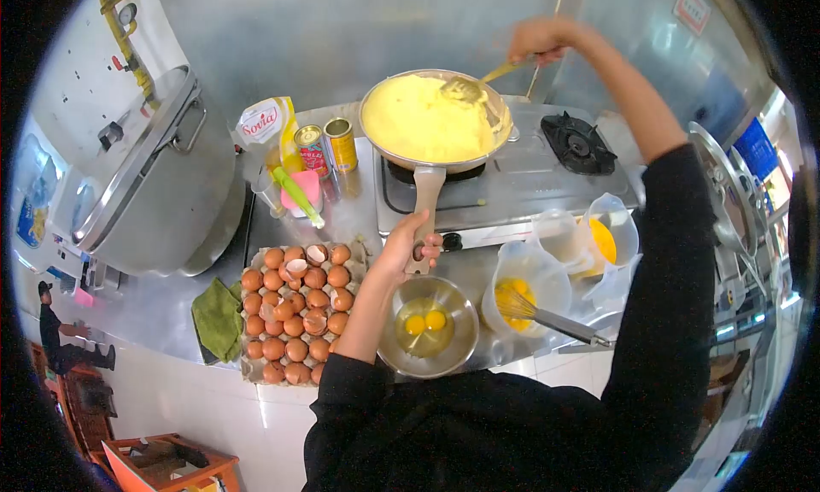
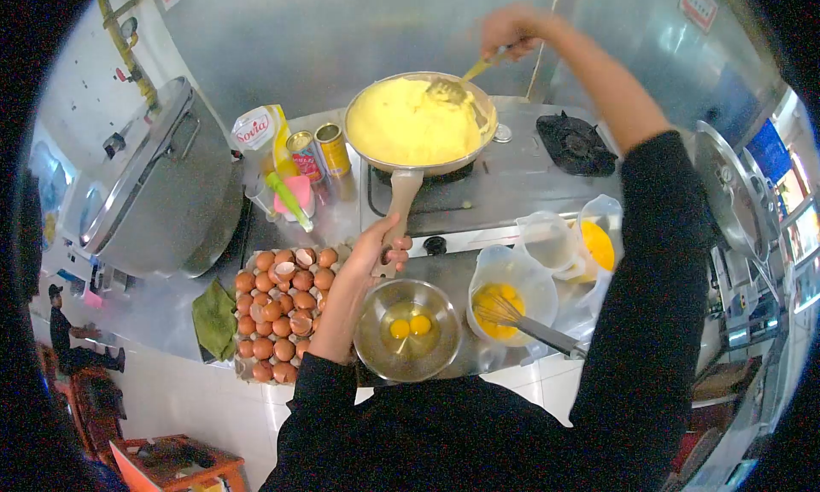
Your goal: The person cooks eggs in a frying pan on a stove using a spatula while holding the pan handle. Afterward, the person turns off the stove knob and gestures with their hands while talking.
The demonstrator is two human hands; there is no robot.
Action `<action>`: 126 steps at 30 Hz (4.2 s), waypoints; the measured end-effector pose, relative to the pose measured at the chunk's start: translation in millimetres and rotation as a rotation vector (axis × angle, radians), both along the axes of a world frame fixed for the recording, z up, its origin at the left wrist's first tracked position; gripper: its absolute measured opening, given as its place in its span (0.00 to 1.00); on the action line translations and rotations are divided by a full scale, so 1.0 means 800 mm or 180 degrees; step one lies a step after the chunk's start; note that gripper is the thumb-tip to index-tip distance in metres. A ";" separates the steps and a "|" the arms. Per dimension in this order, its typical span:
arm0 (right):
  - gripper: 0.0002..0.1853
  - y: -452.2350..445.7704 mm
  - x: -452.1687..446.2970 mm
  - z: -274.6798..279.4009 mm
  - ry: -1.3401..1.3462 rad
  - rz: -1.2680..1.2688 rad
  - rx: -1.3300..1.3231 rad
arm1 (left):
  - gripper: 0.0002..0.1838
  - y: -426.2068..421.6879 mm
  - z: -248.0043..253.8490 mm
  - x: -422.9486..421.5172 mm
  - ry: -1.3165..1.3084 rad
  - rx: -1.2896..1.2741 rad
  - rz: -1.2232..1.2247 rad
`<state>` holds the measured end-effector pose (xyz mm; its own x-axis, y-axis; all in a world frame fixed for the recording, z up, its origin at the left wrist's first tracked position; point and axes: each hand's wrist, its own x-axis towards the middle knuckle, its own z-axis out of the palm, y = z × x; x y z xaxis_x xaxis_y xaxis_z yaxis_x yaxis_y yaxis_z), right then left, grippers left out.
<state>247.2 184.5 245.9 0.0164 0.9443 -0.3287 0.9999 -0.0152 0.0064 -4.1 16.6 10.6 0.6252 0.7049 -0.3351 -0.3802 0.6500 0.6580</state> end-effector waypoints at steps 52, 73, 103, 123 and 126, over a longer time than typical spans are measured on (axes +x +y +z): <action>0.14 -0.053 -0.036 0.040 -0.0281 0.0711 0.0032 | 0.10 -0.004 0.007 0.002 0.0076 -0.0331 0.0071; 0.11 -0.051 -0.126 -0.142 0.0178 0.2192 0.1253 | 0.12 -0.004 0.011 0.000 0.0358 -0.0089 -0.0044; 0.11 -0.043 -0.122 -0.138 0.0557 0.1492 0.1172 | 0.09 -0.011 0.002 0.010 0.0006 0.0061 -0.0136; 0.12 -0.150 -0.082 -0.077 0.0882 0.2057 0.0889 | 0.11 -0.011 0.004 0.009 0.0006 -0.0123 -0.0063; 0.10 -0.104 -0.109 -0.133 0.1017 0.1820 0.1271 | 0.11 -0.010 0.003 0.006 0.0051 -0.0125 -0.0093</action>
